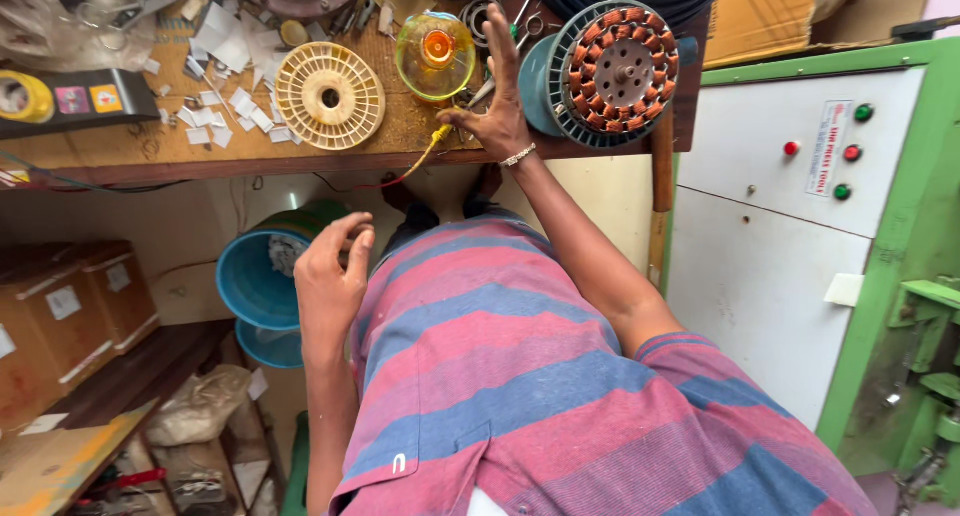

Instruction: The person pours a yellow liquid from a plastic bottle onto a copper-wound motor stator clamped to a workbench. The person rotates the stator by hand to coat different sections while continuing to pour.

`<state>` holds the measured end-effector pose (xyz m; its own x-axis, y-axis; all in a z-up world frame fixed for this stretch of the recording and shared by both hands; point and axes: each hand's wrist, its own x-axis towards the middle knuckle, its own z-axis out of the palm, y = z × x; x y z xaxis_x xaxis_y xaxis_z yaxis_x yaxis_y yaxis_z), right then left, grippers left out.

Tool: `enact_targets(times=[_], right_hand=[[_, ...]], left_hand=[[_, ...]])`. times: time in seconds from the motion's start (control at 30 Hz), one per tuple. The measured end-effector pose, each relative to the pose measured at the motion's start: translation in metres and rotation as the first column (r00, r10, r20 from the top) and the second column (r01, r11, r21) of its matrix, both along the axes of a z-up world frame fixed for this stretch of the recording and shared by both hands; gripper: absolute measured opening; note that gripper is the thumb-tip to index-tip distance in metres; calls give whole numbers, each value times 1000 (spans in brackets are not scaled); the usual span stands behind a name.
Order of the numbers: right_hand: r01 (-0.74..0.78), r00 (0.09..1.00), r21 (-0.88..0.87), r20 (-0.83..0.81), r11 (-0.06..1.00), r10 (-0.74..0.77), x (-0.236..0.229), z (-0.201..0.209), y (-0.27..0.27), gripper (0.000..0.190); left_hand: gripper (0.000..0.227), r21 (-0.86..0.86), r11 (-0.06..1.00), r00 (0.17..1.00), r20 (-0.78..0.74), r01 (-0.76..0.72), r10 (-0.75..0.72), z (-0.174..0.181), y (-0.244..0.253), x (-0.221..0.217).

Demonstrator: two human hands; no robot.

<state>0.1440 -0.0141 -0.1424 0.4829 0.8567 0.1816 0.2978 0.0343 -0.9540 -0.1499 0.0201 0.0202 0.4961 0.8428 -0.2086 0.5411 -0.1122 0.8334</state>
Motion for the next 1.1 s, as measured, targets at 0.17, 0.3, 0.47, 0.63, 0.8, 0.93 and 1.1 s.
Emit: enact_targets(times=[0.17,0.3,0.47,0.63,0.8,0.93,1.1], right_hand=[[-80,996,103,-17,991,82,3,-53,41,131],[-76,995,-31,56,997,78,0,-70,66,131],[32,985,-15,172,999,-29,-6,-34,74,125],[145,811,-222,585,964,13,15,57,-44,87],[237,970,172,-101,956,-222,35,151,-134,103],[403,841,308,-496,862,-216,36,183,-160,118],[348,792,372,-608,861,-57,91,164,-186,125]], left_hand=[[22,37,999,996,-87,26,-22,8,4,-16],[23,0,1000,996,-83,8,-8,17,11,-20],[22,42,997,996,51,68,-71,23,19,-1],[22,6,979,955,218,205,-201,9,23,34],[66,-164,783,731,511,600,-453,-13,32,112],[85,-317,508,506,811,801,-293,-16,-12,186],[80,150,748,484,678,646,-553,-13,-58,257]])
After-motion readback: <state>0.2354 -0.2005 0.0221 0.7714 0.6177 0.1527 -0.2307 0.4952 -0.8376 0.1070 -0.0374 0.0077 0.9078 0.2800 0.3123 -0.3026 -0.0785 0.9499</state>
